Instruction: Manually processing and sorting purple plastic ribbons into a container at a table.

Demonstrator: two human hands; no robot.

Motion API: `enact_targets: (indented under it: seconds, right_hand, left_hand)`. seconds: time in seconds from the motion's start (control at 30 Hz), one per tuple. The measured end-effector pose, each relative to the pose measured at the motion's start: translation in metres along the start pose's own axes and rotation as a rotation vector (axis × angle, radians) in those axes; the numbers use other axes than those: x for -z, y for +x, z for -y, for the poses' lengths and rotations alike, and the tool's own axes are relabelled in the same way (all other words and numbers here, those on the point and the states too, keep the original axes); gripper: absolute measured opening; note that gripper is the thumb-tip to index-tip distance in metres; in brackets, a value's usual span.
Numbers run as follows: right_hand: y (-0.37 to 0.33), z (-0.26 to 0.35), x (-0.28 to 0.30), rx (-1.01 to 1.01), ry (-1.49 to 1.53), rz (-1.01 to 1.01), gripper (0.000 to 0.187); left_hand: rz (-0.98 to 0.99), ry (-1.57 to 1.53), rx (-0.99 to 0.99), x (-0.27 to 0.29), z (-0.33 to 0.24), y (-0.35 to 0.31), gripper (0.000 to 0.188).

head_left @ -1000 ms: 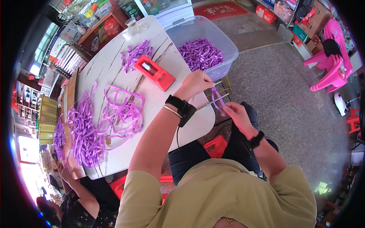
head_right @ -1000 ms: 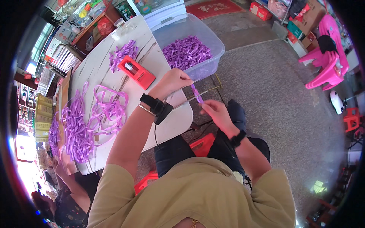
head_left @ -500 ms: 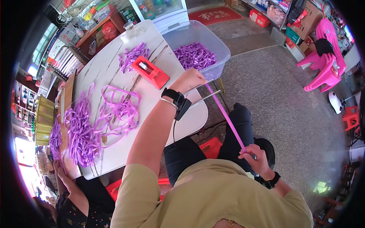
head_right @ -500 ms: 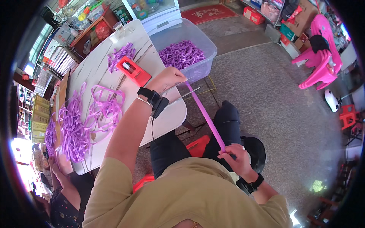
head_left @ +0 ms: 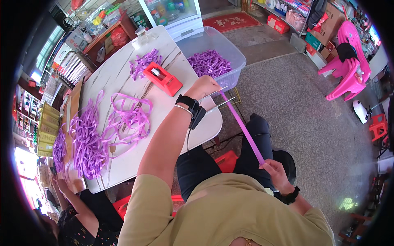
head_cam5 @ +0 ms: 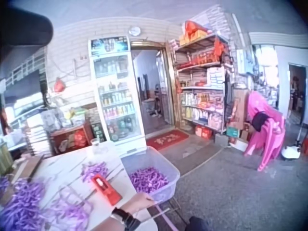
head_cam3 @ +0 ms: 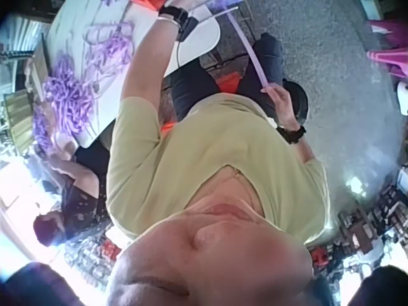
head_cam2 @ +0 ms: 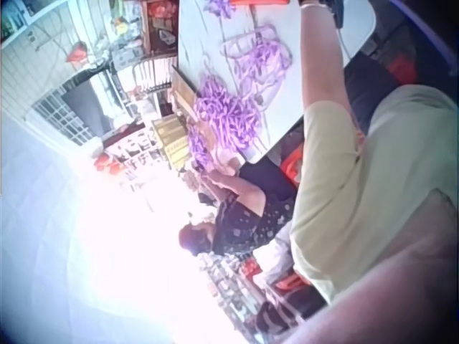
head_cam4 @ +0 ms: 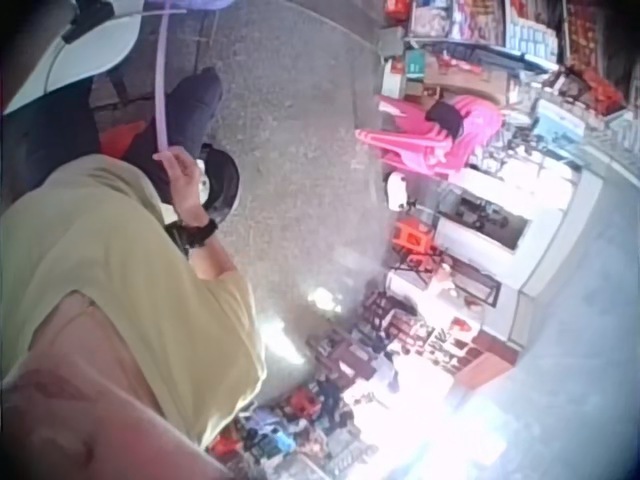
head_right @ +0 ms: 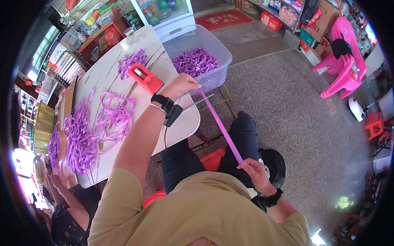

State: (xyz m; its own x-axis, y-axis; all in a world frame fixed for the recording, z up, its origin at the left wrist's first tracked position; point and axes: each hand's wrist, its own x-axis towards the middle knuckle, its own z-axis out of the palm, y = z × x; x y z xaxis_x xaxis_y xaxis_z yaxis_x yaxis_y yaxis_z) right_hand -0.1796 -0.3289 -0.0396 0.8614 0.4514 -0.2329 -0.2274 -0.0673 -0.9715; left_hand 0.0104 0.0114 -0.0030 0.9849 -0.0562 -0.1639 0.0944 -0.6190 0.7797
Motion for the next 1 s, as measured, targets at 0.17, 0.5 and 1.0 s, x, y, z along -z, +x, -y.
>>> enact_targets:
  seconds: [0.17,0.5,1.0]
  right_hand:
    - [0.000,-0.004,0.003,-0.062,0.139,0.045,0.015]
    - [-0.003,0.033,0.006,-0.016,0.118,0.100,0.013]
    - [0.005,0.079,0.013,0.152,0.034,0.193,0.012]
  left_hand:
    - [-0.004,0.009,0.016,-0.001,0.001,0.000,0.022]
    - [-0.050,-0.064,0.050,-0.006,0.006,0.003,0.021]
    - [-0.057,-0.017,0.019,-0.007,0.002,-0.002,0.021]
